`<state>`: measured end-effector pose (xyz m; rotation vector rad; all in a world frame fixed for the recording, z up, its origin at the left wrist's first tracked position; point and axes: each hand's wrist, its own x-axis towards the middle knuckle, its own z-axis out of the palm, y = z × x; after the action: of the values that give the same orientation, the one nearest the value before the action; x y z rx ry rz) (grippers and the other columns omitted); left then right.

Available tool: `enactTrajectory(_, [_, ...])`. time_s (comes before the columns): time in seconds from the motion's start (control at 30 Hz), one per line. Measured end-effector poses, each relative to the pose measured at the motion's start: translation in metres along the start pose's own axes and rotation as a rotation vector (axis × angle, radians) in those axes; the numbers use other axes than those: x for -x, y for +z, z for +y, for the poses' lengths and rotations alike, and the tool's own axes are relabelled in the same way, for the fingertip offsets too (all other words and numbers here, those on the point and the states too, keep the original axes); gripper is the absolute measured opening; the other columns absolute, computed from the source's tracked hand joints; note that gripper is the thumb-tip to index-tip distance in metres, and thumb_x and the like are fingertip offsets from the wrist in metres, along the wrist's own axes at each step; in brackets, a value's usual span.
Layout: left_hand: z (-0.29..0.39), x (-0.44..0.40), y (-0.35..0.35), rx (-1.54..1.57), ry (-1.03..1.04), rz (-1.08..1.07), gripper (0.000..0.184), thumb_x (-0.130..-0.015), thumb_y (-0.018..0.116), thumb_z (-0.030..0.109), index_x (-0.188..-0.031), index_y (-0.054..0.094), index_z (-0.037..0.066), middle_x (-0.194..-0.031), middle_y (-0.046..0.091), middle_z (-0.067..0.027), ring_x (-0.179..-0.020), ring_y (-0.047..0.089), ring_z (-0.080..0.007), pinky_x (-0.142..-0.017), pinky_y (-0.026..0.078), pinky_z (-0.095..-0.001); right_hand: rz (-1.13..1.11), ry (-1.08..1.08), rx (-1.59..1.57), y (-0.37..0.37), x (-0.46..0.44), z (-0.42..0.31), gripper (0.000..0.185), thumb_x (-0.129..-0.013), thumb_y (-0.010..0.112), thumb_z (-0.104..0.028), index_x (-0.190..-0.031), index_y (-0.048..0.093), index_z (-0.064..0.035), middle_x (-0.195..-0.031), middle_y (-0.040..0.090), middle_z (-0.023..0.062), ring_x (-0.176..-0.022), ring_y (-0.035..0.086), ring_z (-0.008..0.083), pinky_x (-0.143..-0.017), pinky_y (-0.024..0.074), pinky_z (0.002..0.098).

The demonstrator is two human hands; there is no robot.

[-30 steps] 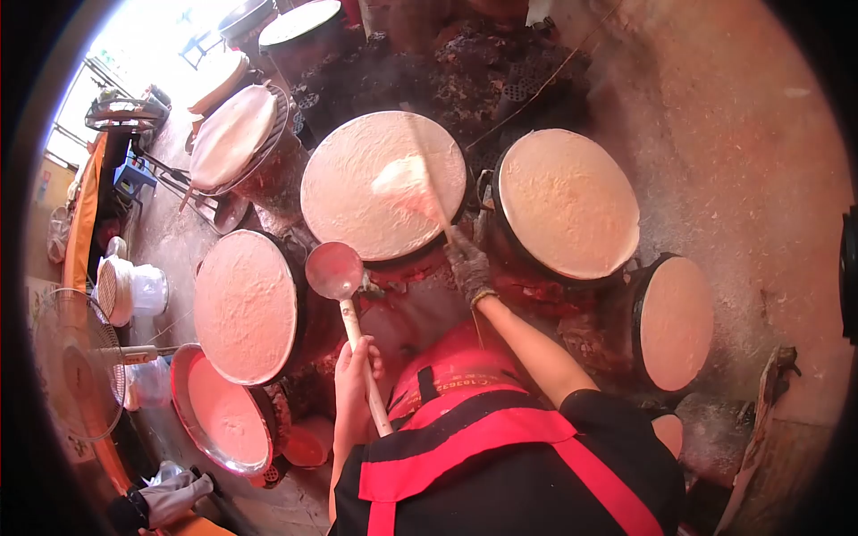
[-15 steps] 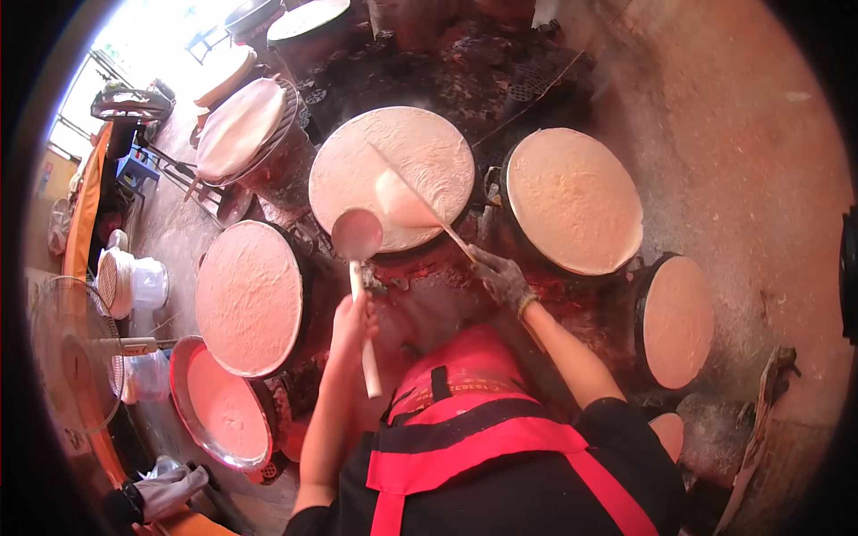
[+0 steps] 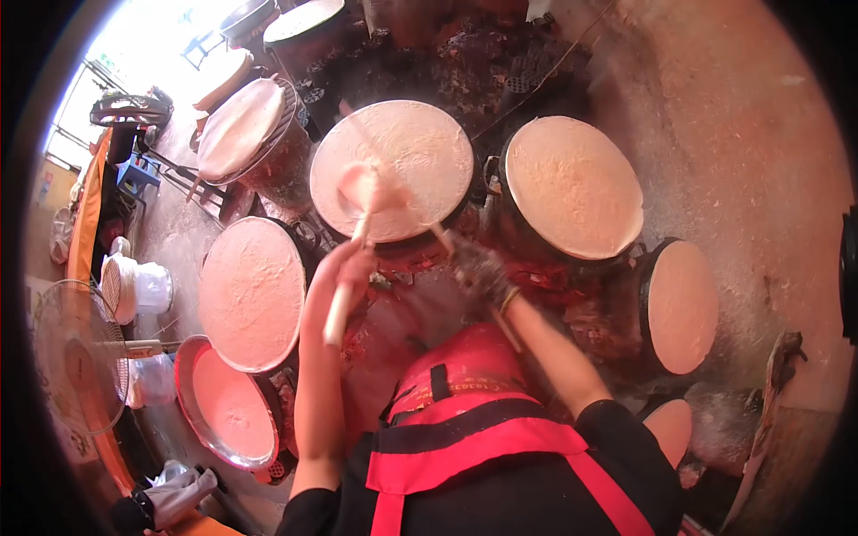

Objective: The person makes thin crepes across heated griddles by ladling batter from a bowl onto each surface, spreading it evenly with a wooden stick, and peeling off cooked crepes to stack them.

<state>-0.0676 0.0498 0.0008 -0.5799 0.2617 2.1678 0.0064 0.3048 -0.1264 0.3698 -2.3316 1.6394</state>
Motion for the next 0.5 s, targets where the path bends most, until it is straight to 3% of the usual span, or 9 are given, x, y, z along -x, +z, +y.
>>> enactTrajectory(0.03, [-0.006,0.018,-0.002,-0.243,0.121,0.144,0.014,-0.093,0.043,0.012,-0.099,0.041,-0.002,-0.062,0.034,0.0020,-0.044,0.032,-0.0019,-0.030,0.026,-0.0137,0.076,-0.075,0.049,-0.013,-0.011,-0.003,0.041,-0.083,0.049,-0.009,-0.124,0.047,-0.0034,-0.113,0.059,0.0076,-0.067,0.058,0.0132,-0.055,0.0468,0.0241])
enactTrajectory(0.1, [-0.009,0.042,-0.011,-0.183,-0.008,0.013,0.014,-0.093,0.043,0.012,-0.099,0.041,0.000,-0.063,0.034,0.0016,-0.044,0.031,-0.0019,-0.030,0.026,-0.0130,0.206,0.218,-0.046,-0.027,-0.012,0.022,0.041,-0.086,0.047,-0.015,-0.125,0.046,-0.0029,-0.111,0.059,0.0107,-0.074,0.061,0.0199,-0.060,0.0479,0.0268])
enactTrajectory(0.17, [-0.005,0.053,-0.004,-0.106,-0.061,0.150,0.013,-0.093,0.042,0.012,-0.098,0.041,0.000,-0.064,0.034,0.0012,-0.044,0.031,-0.0019,-0.031,0.026,-0.0130,0.323,0.502,-0.134,-0.031,-0.008,0.041,0.041,-0.090,0.045,-0.021,-0.126,0.045,-0.0025,-0.109,0.060,0.0138,-0.080,0.063,0.0267,-0.065,0.0490,0.0295])
enactTrajectory(0.23, [0.003,0.057,-0.006,-0.079,-0.090,0.236,0.012,-0.092,0.042,0.012,-0.095,0.041,0.001,-0.064,0.035,0.0011,-0.044,0.031,-0.0022,-0.031,0.025,-0.0135,0.239,0.231,0.334,-0.009,0.038,0.035,0.040,-0.087,0.049,-0.020,-0.124,0.048,-0.0058,-0.099,0.061,0.0199,-0.080,0.060,0.0354,-0.065,0.0483,0.0338])
enactTrajectory(0.3, [0.005,0.060,-0.024,-0.087,-0.102,0.292,0.010,-0.091,0.042,0.011,-0.090,0.040,0.002,-0.064,0.036,0.0013,-0.044,0.031,-0.0028,-0.031,0.023,-0.0146,0.150,0.398,0.189,0.010,0.076,-0.006,0.039,-0.086,0.051,-0.012,-0.124,0.049,-0.0065,-0.121,0.053,0.0155,-0.112,0.051,0.0184,-0.090,0.0423,0.0301])
enactTrajectory(0.37, [0.008,0.066,-0.043,-0.104,-0.098,0.325,0.009,-0.091,0.042,0.009,-0.088,0.040,0.001,-0.063,0.036,0.0012,-0.043,0.031,-0.0029,-0.031,0.025,-0.0148,0.099,0.328,0.301,0.026,0.124,-0.004,0.046,-0.084,0.053,-0.023,-0.128,0.045,-0.0143,-0.089,0.061,0.0196,-0.077,0.059,0.0368,-0.064,0.0476,0.0425])
enactTrajectory(0.43, [0.013,0.073,-0.059,-0.067,-0.101,0.304,0.009,-0.091,0.043,0.009,-0.088,0.040,0.001,-0.063,0.036,0.0009,-0.043,0.031,-0.0028,-0.031,0.025,-0.0148,-0.115,0.338,0.506,0.042,0.188,0.009,0.048,-0.084,0.054,-0.023,-0.130,0.043,-0.0134,-0.089,0.061,0.0193,-0.075,0.060,0.0368,-0.064,0.0479,0.0430])
enactTrajectory(0.5, [0.017,0.076,-0.061,-0.022,-0.102,0.323,0.009,-0.091,0.043,0.009,-0.088,0.041,0.000,-0.063,0.036,0.0008,-0.043,0.030,-0.0028,-0.031,0.026,-0.0149,-0.191,0.381,0.569,0.036,0.195,-0.005,0.050,-0.083,0.055,-0.023,-0.130,0.042,-0.0123,-0.089,0.061,0.0198,-0.076,0.060,0.0372,-0.064,0.0481,0.0427])
